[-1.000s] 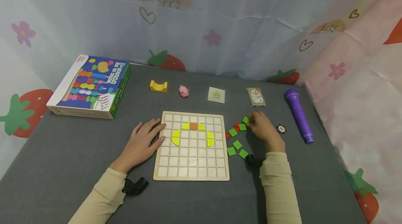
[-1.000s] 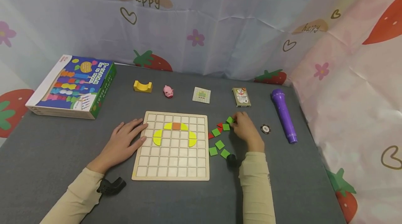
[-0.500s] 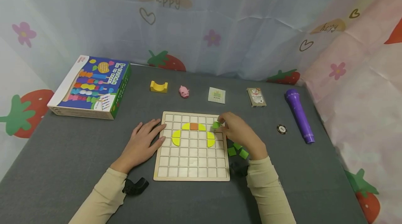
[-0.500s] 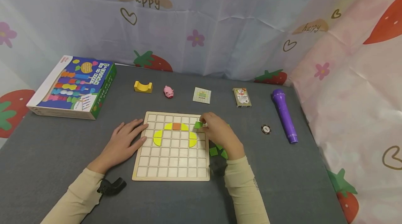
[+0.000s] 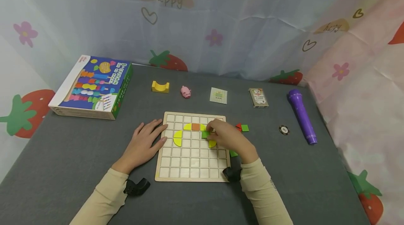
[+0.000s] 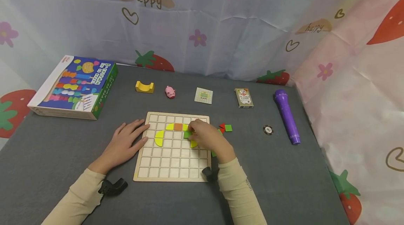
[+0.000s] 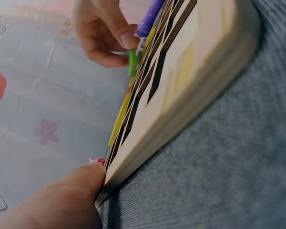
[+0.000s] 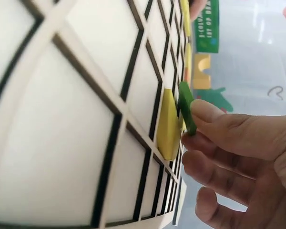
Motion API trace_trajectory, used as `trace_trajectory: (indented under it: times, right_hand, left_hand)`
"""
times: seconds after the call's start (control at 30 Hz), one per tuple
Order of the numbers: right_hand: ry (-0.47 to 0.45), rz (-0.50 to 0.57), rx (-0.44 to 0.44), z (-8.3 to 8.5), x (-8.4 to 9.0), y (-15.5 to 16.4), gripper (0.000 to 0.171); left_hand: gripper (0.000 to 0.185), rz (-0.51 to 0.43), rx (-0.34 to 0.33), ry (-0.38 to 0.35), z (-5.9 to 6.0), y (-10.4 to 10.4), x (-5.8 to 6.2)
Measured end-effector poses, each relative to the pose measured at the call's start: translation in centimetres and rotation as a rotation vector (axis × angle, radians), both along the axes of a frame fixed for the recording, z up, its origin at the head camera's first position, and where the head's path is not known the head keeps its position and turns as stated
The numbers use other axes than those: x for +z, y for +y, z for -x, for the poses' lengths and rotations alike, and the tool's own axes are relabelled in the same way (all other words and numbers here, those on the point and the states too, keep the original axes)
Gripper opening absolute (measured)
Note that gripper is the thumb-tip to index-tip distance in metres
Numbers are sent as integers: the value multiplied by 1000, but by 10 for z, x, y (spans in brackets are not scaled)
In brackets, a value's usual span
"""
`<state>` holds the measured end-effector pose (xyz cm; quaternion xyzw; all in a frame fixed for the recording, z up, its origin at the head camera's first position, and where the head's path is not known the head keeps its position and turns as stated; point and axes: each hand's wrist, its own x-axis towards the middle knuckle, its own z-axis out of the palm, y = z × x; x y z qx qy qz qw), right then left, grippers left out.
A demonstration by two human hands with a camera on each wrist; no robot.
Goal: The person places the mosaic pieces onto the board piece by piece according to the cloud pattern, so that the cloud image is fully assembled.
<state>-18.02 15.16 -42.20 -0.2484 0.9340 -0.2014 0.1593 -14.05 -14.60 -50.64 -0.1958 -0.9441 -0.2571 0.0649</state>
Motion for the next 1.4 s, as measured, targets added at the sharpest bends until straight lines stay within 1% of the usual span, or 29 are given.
trace_trajectory:
  times: [0.2,0.53,0.77,0.9,1.2,1.3,1.4]
  right_hand:
    - [39,-39,41,-2,-2,-3,21]
    - [69,-51,40,-7,-4,-8,20]
    - [76,-64,47,-6,-5,-10,20]
    - [77,-64,47,-6,-7,-9,20]
    - [116,-63,63,-6,-9,-9,16]
    - [98,-45,58,-5,-7,-6,18]
    - [96,-16,51,-1,-2,4,20]
  left_hand:
    - [52,9,5,-6,-1,-1,1]
    - [52,7,1,-3,-1,-2,-1]
    - [52,8,2,-12,-2,-2,-1]
    - [52,4,-1,-13,-2,-2,0]
    - [53,10,-2,-11,-2,-1,1]
    - [53,12,2,-7,-2,-1,0]
    - [53,12,4,-5,-2,-1,0]
